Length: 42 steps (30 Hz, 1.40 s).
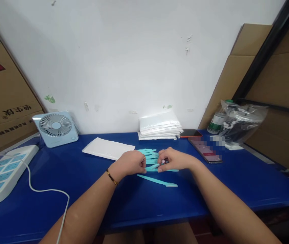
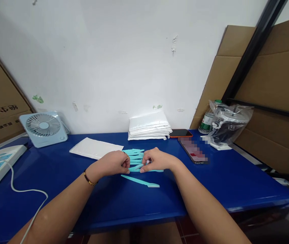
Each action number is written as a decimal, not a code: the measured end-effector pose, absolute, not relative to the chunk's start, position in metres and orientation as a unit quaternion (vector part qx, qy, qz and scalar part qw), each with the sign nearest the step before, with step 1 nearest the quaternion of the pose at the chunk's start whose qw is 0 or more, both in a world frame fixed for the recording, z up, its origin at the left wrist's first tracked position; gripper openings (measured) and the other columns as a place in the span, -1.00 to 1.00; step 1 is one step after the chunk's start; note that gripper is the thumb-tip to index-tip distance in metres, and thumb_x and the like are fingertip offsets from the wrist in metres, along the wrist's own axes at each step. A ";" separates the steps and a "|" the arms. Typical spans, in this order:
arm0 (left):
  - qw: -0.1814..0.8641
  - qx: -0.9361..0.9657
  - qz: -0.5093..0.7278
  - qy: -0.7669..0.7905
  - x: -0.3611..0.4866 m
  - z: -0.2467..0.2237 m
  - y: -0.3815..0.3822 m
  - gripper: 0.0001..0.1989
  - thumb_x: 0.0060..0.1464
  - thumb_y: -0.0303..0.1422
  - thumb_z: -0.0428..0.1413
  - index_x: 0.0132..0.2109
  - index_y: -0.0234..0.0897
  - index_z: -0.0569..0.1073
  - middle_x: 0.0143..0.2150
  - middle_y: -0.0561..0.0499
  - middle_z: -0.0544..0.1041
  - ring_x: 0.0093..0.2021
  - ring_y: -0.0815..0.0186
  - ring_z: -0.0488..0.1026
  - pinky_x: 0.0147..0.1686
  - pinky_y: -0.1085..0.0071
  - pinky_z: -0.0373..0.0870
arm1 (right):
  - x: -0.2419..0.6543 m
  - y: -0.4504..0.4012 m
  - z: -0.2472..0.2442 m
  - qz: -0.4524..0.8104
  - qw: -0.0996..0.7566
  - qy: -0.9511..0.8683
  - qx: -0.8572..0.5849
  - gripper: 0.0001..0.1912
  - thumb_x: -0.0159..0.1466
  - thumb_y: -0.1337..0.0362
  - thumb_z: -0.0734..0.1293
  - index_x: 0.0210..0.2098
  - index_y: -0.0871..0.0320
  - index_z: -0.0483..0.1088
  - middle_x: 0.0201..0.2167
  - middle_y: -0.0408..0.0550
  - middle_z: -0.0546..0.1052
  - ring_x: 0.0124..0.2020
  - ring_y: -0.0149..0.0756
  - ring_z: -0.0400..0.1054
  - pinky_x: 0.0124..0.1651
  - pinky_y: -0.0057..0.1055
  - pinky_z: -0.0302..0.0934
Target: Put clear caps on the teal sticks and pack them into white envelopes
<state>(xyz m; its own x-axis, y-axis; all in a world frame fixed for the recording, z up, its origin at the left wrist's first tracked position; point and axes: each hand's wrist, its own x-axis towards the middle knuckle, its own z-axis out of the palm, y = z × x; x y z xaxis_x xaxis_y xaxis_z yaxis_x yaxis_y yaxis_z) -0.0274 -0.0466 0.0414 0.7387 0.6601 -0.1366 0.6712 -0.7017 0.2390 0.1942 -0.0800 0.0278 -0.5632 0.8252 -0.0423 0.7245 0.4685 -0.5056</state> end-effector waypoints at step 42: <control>0.182 0.935 0.056 0.299 -0.006 0.013 -0.056 -0.88 -0.01 -0.28 0.11 -0.39 -0.22 0.46 -0.39 0.04 0.50 -0.39 0.33 0.38 -0.44 0.46 0.16 | 0.227 -0.084 0.038 0.409 0.140 -0.773 -0.464 -0.64 0.07 0.05 0.37 -0.29 0.22 0.48 -0.49 -0.08 0.52 -0.49 -0.37 0.38 -0.41 -0.47 0.22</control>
